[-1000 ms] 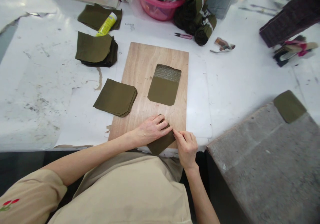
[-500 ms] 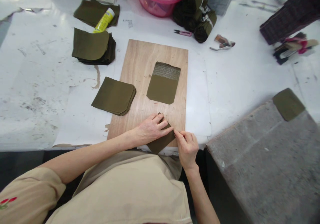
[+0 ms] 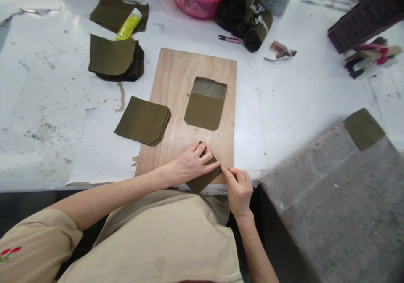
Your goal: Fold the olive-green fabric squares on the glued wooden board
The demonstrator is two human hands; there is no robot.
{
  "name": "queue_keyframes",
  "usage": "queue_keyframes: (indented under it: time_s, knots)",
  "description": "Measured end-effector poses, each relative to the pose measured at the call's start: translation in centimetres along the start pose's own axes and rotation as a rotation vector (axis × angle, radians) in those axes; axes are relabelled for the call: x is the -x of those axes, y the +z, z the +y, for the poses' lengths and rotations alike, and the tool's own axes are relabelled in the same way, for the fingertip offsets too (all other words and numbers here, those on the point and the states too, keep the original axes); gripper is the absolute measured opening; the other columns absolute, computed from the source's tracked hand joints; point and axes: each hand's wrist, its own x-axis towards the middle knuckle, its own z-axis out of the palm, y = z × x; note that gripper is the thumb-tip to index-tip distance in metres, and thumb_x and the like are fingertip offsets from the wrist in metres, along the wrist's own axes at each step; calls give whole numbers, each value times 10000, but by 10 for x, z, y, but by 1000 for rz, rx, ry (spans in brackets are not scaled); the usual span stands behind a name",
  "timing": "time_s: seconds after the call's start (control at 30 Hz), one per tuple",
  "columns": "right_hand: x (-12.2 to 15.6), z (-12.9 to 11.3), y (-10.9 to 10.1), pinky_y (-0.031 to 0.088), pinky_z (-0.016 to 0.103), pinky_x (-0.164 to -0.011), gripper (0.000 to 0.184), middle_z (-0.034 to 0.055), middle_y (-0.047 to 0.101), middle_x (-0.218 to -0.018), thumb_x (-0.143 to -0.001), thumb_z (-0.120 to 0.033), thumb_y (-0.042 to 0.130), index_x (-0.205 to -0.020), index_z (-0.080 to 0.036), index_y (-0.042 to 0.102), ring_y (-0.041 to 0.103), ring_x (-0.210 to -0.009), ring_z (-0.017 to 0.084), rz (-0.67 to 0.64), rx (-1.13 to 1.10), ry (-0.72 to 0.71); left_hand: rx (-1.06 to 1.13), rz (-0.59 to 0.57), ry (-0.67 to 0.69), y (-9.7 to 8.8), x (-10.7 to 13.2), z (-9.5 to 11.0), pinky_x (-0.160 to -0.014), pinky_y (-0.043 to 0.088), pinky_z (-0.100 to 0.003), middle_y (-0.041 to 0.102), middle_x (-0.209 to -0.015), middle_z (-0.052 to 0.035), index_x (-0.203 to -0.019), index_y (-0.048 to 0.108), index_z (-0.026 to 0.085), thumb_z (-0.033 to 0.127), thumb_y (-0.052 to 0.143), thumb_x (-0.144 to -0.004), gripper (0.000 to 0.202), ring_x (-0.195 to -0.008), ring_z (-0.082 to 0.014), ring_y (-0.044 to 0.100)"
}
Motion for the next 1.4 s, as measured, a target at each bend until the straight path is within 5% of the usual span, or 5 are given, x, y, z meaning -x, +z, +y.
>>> queue_keyframes:
  time_s: [0.3, 0.87, 1.07, 1.4]
  knots:
    - [-4, -2, -2, 443, 272, -763, 245, 48, 620, -866, -920, -190, 557, -1128, -222, 685, 547, -822, 152, -22, -44, 74, 22, 11, -16, 4, 0, 2, -941, 457, -496, 590, -1148, -126, -1317, 474, 273, 171, 542, -924, 411, -1134, -284, 549]
    - [4, 6, -9, 381, 293, -759, 370, 41, 587, -887, -932, -133, 516, -1251, -289, 617, 486, -813, 154, -102, 148, -46, -38, -30, 9, 1, -1, 6, -894, 469, -515, 587, -1171, -150, -1367, 418, 287, 226, 537, -933, 454, -1128, -329, 565]
    - [0, 1, -15, 409, 287, -786, 300, 45, 616, -905, -935, -146, 521, -1173, -258, 666, 516, -836, 151, -56, 78, 38, 20, -34, 4, -1, -3, 8, -929, 447, -543, 585, -1195, -152, -1399, 388, 307, 224, 554, -926, 508, -1137, -331, 565]
    - [-4, -9, -3, 423, 330, -822, 355, 62, 628, -1064, -911, -175, 579, -1229, -325, 631, 530, -938, 192, -77, 179, 10, 137, 57, -48, 11, 11, -5, -1025, 431, -451, 567, -1238, -169, -1273, 530, 144, 139, 501, -932, 343, -1218, -292, 509]
